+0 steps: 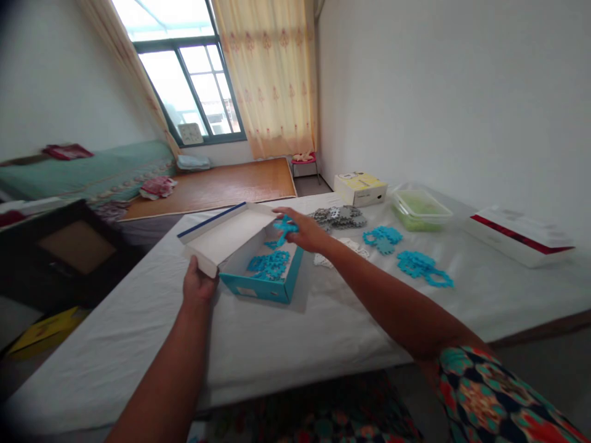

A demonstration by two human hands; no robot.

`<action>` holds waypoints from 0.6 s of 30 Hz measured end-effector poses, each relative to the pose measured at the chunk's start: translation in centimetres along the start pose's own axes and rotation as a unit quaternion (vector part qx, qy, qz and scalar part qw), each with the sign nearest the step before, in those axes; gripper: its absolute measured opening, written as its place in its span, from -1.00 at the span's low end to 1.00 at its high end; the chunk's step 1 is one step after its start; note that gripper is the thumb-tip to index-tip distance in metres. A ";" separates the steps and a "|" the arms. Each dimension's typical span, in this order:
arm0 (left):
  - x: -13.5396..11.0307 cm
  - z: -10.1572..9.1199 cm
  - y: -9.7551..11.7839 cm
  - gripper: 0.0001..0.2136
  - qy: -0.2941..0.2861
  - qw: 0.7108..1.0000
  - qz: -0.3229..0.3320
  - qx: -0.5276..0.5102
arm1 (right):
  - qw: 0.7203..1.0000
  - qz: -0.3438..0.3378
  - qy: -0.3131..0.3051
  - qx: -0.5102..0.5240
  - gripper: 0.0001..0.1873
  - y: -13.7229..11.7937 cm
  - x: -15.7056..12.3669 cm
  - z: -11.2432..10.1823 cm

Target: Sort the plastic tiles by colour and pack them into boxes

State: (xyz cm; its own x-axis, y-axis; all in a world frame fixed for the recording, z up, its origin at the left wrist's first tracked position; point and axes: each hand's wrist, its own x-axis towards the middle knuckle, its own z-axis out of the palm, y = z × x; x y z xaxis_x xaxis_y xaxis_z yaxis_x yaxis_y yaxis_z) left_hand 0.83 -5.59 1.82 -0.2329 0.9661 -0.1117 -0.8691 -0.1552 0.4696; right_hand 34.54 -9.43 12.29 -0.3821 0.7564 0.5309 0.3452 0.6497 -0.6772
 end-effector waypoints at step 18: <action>0.5 0.5 -0.2 -0.67 0.021 0.998 0.025 0.060 | 0.879 0.385 0.056 -0.275 -0.15 12.4 -12.1 -17.1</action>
State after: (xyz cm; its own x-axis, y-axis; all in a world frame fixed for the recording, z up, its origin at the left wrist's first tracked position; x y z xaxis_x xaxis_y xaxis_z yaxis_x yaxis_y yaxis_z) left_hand 1.06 -4.97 2.07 -0.2952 0.9478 -0.1207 -0.7977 -0.1749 0.5771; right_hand 58.16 -9.25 6.16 0.2222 0.9708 0.0898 0.8390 -0.1435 -0.5249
